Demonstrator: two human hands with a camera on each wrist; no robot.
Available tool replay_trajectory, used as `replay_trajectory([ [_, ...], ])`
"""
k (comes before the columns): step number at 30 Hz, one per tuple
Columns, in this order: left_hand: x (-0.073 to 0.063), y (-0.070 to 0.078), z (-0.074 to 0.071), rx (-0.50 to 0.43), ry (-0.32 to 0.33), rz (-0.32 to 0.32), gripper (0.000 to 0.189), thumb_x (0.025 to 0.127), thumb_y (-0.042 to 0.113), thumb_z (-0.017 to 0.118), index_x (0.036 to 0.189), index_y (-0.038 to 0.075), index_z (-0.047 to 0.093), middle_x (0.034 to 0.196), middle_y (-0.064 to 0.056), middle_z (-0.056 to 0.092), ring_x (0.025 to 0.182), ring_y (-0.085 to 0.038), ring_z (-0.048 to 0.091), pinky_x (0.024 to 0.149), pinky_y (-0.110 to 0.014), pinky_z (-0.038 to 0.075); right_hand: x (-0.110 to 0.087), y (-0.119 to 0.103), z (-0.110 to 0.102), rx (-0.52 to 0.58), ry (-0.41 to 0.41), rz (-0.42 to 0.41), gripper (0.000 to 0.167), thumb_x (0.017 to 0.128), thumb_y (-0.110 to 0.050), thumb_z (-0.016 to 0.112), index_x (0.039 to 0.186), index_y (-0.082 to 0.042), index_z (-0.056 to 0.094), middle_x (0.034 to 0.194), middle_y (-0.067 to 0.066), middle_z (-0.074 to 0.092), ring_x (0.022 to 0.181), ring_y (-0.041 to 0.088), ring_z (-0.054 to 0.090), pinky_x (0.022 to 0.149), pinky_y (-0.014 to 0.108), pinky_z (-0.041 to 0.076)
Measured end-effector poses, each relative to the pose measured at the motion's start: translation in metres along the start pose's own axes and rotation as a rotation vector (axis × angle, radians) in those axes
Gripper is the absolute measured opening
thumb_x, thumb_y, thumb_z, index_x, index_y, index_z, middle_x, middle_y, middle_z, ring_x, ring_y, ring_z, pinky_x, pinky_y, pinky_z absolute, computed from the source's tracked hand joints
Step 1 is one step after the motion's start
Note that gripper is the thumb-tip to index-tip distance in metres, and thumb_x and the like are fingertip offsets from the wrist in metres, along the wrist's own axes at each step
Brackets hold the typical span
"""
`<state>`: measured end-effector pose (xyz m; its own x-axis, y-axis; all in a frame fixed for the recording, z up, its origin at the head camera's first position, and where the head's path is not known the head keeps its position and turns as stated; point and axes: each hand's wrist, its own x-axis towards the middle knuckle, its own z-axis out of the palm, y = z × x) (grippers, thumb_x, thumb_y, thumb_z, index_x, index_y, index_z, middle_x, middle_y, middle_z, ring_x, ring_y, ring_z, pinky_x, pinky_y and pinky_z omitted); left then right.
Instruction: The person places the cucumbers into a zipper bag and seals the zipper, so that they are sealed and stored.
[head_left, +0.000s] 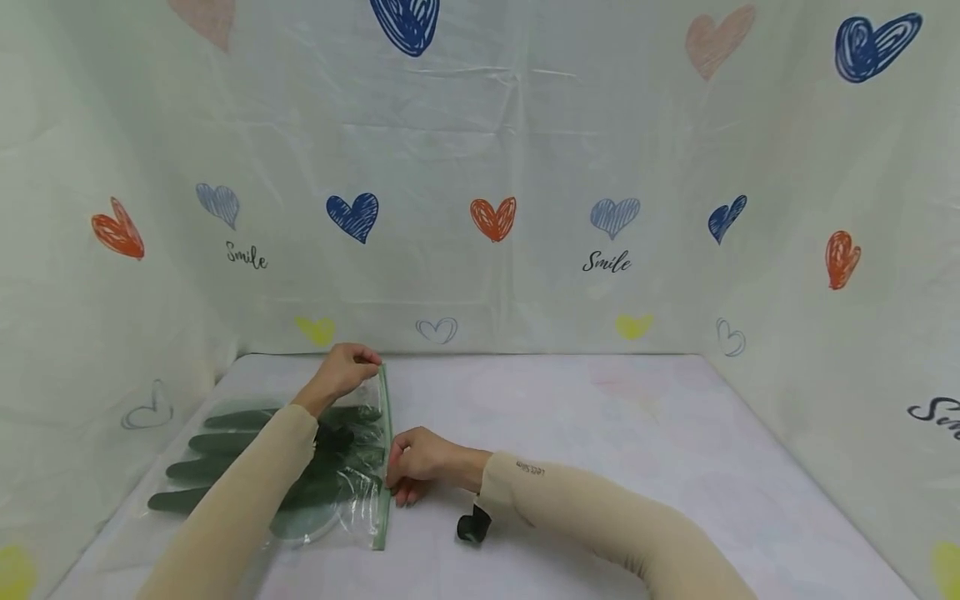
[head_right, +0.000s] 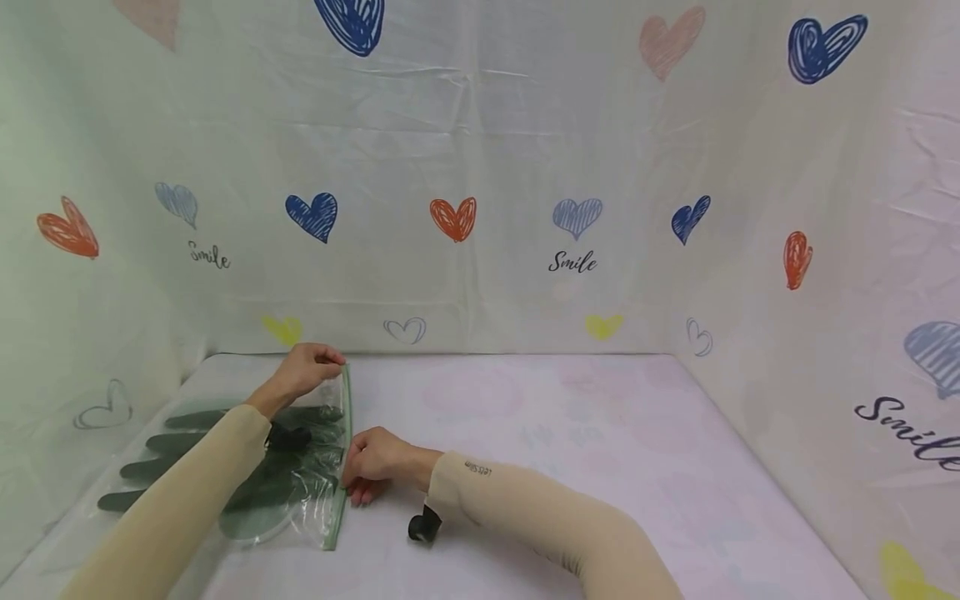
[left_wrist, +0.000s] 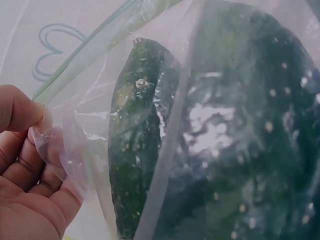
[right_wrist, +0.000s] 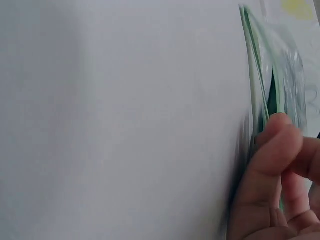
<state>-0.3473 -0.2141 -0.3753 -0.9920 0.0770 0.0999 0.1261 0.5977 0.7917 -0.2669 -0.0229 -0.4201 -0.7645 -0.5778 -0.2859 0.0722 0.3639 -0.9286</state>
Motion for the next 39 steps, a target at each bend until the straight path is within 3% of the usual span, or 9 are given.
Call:
replay_trajectory([
  [14, 0.000, -0.006, 0.002, 0.021, 0.013, 0.000, 0.015, 0.091, 0.007, 0.058, 0.101, -0.003, 0.066, 0.101, -0.018, 0.062, 0.092, -0.030, 0.056, 0.076, -0.039, 0.046, -0.037, 0.007, 0.031, 0.053, -0.115, 0.011, 0.021, 0.076, 0.012, 0.067, 0.069, -0.005, 0.056, 0.055, 0.013, 0.063, 0.039, 0.015, 0.056, 0.037, 0.026, 0.046],
  [25, -0.001, -0.007, 0.002, 0.026, 0.017, -0.001, 0.016, 0.092, 0.007, 0.057, 0.102, -0.002, 0.065, 0.102, -0.018, 0.062, 0.091, -0.029, 0.056, 0.075, -0.038, 0.046, -0.043, 0.009, 0.034, 0.057, -0.131, 0.005, 0.021, 0.078, 0.009, 0.068, 0.070, -0.006, 0.055, 0.056, 0.012, 0.063, 0.039, 0.015, 0.055, 0.036, 0.027, 0.046],
  [32, -0.005, -0.010, 0.002, 0.050, 0.023, 0.053, 0.013, 0.093, 0.006, 0.056, 0.100, -0.003, 0.063, 0.096, -0.016, 0.061, 0.084, -0.025, 0.055, 0.070, -0.035, 0.045, -0.046, 0.010, 0.022, -0.005, -0.162, -0.022, 0.016, 0.081, -0.001, 0.072, 0.074, -0.007, 0.059, 0.064, 0.011, 0.066, 0.042, 0.014, 0.056, 0.040, 0.028, 0.049],
  [36, -0.012, -0.011, 0.006, 0.076, 0.010, 0.116, 0.013, 0.092, 0.004, 0.055, 0.099, -0.005, 0.061, 0.089, -0.014, 0.060, 0.077, -0.023, 0.053, 0.064, -0.033, 0.043, -0.054, 0.014, 0.003, -0.020, -0.178, -0.088, 0.011, 0.085, -0.009, 0.070, 0.080, -0.007, 0.060, 0.067, 0.008, 0.066, 0.049, 0.014, 0.059, 0.047, 0.028, 0.051],
  [39, -0.016, -0.013, 0.008, 0.137, 0.005, 0.169, 0.016, 0.091, 0.004, 0.055, 0.102, -0.005, 0.061, 0.092, -0.016, 0.061, 0.083, -0.027, 0.055, 0.070, -0.039, 0.046, -0.061, 0.019, -0.017, -0.069, -0.141, -0.145, 0.012, 0.087, -0.014, 0.068, 0.081, -0.006, 0.061, 0.069, 0.007, 0.067, 0.053, 0.015, 0.061, 0.051, 0.028, 0.052],
])
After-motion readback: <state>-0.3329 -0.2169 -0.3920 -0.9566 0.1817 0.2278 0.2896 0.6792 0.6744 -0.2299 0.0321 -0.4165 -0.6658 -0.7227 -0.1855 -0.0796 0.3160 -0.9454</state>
